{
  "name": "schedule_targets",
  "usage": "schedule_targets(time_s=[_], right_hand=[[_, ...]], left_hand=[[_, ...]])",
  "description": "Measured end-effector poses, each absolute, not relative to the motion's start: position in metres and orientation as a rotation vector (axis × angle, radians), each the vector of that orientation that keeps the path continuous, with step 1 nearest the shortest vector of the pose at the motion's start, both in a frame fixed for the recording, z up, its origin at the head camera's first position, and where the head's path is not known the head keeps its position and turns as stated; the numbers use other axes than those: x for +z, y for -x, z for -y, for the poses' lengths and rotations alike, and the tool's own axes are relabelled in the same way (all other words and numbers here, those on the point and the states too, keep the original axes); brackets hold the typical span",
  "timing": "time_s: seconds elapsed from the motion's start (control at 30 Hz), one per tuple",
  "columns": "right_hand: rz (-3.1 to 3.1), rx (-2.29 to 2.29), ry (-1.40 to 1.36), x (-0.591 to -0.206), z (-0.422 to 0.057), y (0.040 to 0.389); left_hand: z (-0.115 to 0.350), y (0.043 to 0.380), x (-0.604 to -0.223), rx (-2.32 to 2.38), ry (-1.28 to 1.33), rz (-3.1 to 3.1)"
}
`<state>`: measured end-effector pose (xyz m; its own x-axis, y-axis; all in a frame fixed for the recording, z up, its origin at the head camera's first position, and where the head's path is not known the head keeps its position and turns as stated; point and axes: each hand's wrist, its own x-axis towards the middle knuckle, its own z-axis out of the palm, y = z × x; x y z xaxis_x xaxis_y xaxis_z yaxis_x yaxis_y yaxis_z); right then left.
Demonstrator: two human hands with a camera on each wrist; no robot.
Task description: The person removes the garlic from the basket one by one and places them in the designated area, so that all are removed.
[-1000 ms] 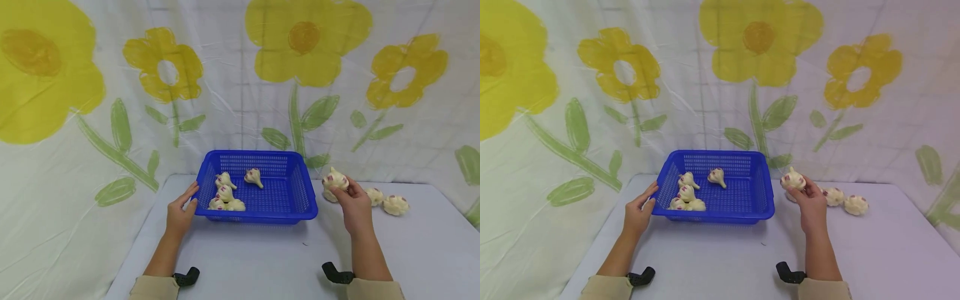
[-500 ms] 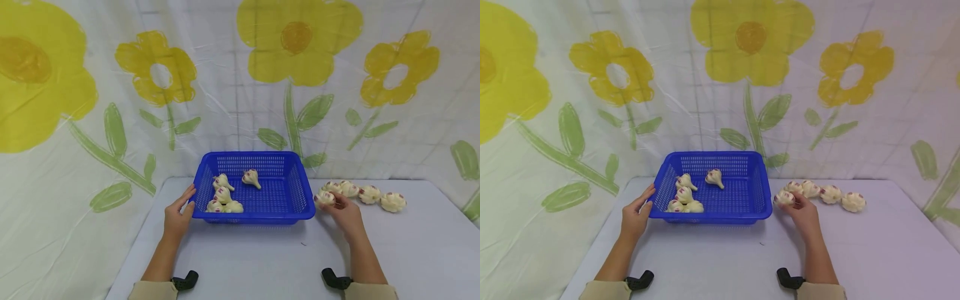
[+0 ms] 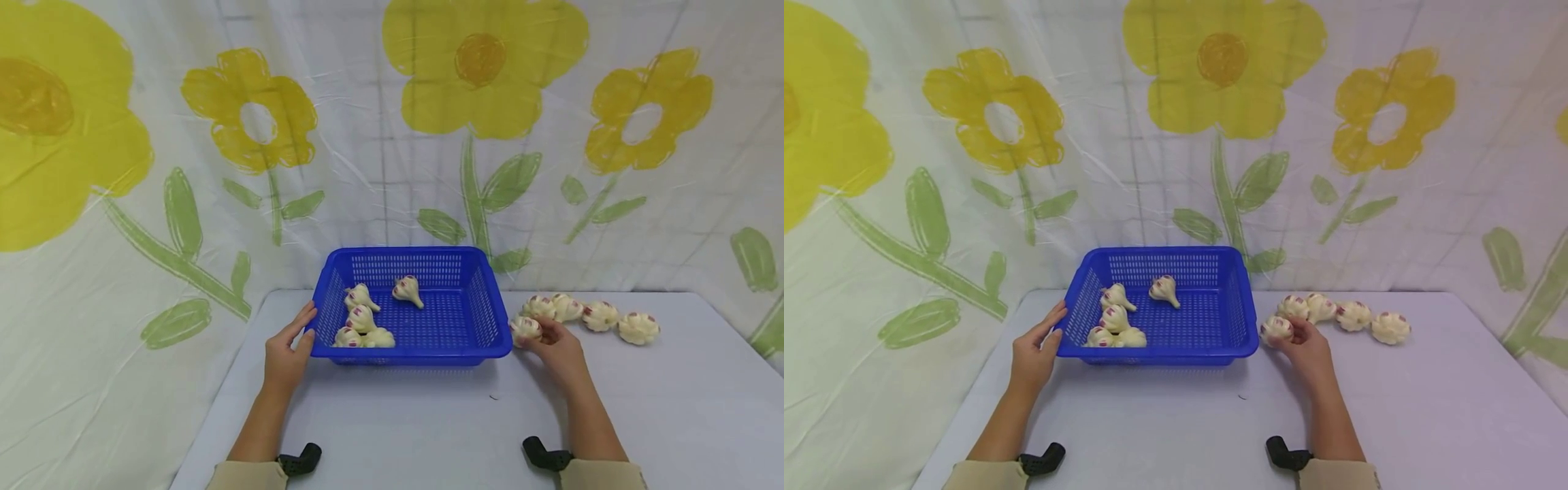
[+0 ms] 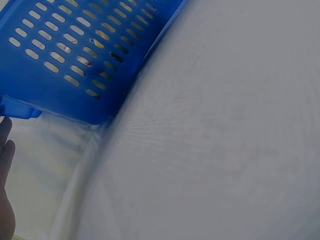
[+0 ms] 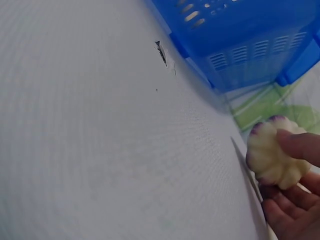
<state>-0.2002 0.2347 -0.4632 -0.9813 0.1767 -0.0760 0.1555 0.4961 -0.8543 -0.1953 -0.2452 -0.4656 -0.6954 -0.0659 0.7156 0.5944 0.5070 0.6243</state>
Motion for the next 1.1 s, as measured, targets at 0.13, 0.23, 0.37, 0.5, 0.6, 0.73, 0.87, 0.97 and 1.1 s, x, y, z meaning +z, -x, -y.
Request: schedule_targets(time_s=[0.13,0.23,0.37,0.5,0.6,0.73,0.87,0.97,1.1], right_hand=[[2.707,1.505,0.271,-0.465,-0.2351,0.2007],[2.723,1.474,0.262,-0.465,-0.2352,0.2003],[2.734,1.466,0.267,-0.4644,-0.2354,0.1993],[2.737,1.485,0.283,-0.4646,-0.2354,0.1994],[2.737,1.494,0.289,-0.4651,-0.2356,0.2002],[2.734,1.488,0.288,-0.4654,-0.2358,0.2011],[2.734,1.462,0.273,-0.4648,-0.2359,0.2011],[2.739,1.444,0.261,-0.464,-0.2358,0.201],[2.742,1.447,0.261,-0.4633,-0.2357,0.2011]], left_hand=[[0.2506,0.2001,-0.4745,-1.234,0.422,2.077],[0.2518,0.2002,-0.4751,-1.253,0.422,2.096],[0.2514,0.1997,-0.4742,-1.266,0.417,2.106],[0.2503,0.1999,-0.4737,-1.252,0.416,2.095],[0.2491,0.2003,-0.4731,-1.223,0.414,2.082],[0.2479,0.2006,-0.4721,-1.217,0.413,2.068],[0.2481,0.2008,-0.4722,-1.231,0.409,2.075],[0.2489,0.1999,-0.472,-1.244,0.396,2.103],[0.2501,0.1984,-0.4724,-1.266,0.394,2.129]])
